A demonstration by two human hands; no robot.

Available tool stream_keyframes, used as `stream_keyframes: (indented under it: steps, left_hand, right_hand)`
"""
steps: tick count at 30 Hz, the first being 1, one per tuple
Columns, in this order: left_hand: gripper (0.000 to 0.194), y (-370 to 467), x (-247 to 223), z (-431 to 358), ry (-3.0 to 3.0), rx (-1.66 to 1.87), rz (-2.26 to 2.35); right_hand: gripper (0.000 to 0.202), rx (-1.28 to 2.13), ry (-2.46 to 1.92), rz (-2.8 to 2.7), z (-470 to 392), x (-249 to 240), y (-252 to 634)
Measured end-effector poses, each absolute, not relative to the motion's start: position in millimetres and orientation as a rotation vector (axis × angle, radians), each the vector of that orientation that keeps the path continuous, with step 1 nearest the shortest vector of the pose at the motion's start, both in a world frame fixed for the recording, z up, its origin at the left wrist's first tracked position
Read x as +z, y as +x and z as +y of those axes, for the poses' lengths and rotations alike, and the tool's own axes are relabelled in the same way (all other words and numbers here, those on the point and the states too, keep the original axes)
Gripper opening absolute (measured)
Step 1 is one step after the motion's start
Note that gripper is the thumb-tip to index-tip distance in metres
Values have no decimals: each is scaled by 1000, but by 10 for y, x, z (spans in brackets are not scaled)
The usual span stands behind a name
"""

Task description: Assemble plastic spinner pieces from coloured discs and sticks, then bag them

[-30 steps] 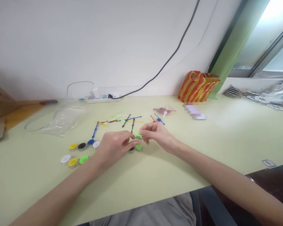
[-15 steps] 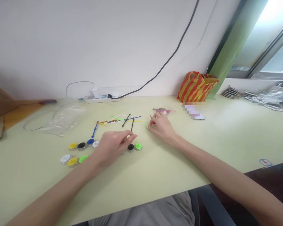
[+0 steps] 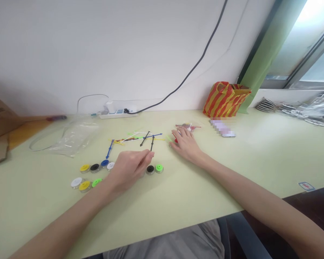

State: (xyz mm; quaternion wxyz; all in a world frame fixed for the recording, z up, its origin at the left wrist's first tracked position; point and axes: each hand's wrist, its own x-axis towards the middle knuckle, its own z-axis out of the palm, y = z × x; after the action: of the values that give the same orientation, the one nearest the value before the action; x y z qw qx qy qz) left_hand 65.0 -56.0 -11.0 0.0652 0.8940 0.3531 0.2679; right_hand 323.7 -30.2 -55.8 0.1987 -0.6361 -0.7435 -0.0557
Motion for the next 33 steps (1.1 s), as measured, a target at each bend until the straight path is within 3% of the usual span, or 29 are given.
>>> stream_keyframes:
  steps: [14,23,28,33]
  left_hand:
    - [47,637,-120,-544,2724,802,1058]
    - [46,634,-111,-556,2739,809,1042]
    - [46,627,-118,-546,2732,819,1048]
    - [46,629,-113,-548,2740,801,1056]
  right_hand:
    - [47,215,-1436,-2449,-274,-414,3472]
    - [35,448,-1222,-2455,-244,-234,3749]
    - [24,315,-1247,-2309,-251,-131,3818]
    - [27,121,-1482,-2130,-250,-132,3823]
